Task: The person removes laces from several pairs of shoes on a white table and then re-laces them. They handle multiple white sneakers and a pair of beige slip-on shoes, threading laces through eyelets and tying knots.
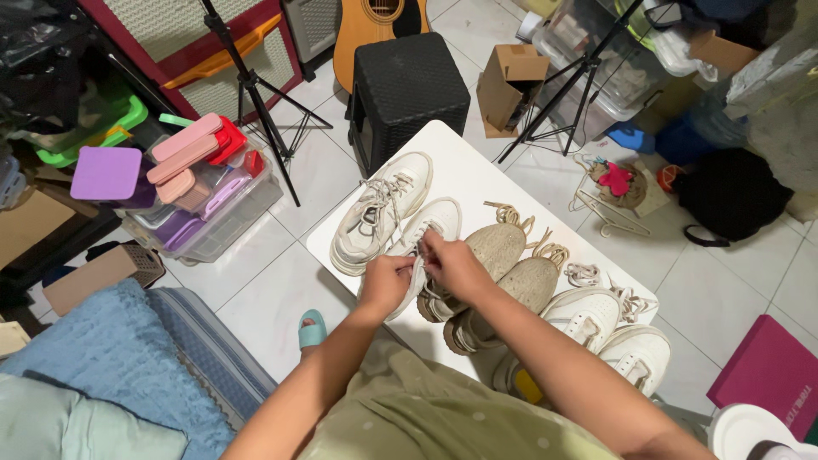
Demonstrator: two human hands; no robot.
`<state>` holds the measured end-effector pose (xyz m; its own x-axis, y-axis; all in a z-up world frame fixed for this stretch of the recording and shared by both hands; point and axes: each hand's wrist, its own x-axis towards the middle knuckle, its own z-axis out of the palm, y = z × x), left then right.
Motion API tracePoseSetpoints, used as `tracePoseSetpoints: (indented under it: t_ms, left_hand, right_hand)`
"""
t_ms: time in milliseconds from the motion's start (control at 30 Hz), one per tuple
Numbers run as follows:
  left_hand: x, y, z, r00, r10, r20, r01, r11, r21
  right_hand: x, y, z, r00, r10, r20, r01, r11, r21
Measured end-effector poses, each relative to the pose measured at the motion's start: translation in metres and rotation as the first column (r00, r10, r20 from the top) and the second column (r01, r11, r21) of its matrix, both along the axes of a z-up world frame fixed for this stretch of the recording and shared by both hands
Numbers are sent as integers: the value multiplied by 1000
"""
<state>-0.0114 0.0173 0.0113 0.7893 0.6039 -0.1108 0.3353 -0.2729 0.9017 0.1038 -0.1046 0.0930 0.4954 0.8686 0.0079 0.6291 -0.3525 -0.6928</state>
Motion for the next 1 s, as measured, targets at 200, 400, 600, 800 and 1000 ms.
tracePoseSetpoints:
  t_ms: [200,400,600,800,1000]
  left_hand:
    - [0,1,14,989,-85,-119,103,982,159]
    - [0,6,35,959,-177,-220,247,902,354]
    - [12,14,37,830,-334,-447,551,617,562]
    - [3,39,52,672,-338,-658,728,461,507]
    - [11,62,55,826,-560,-59,562,826,36]
  right_hand:
    - [-16,5,-4,922,246,298,-193,961,-196]
    - [-8,4,-2,999,-45,-17,44,998,-34]
    - [-27,1,1,994,-96,57,102,988,-114]
    - [-31,11,2,971,-239,30,231,889,-396]
    - [-34,13,-23,957,-287,50,289,918,-272]
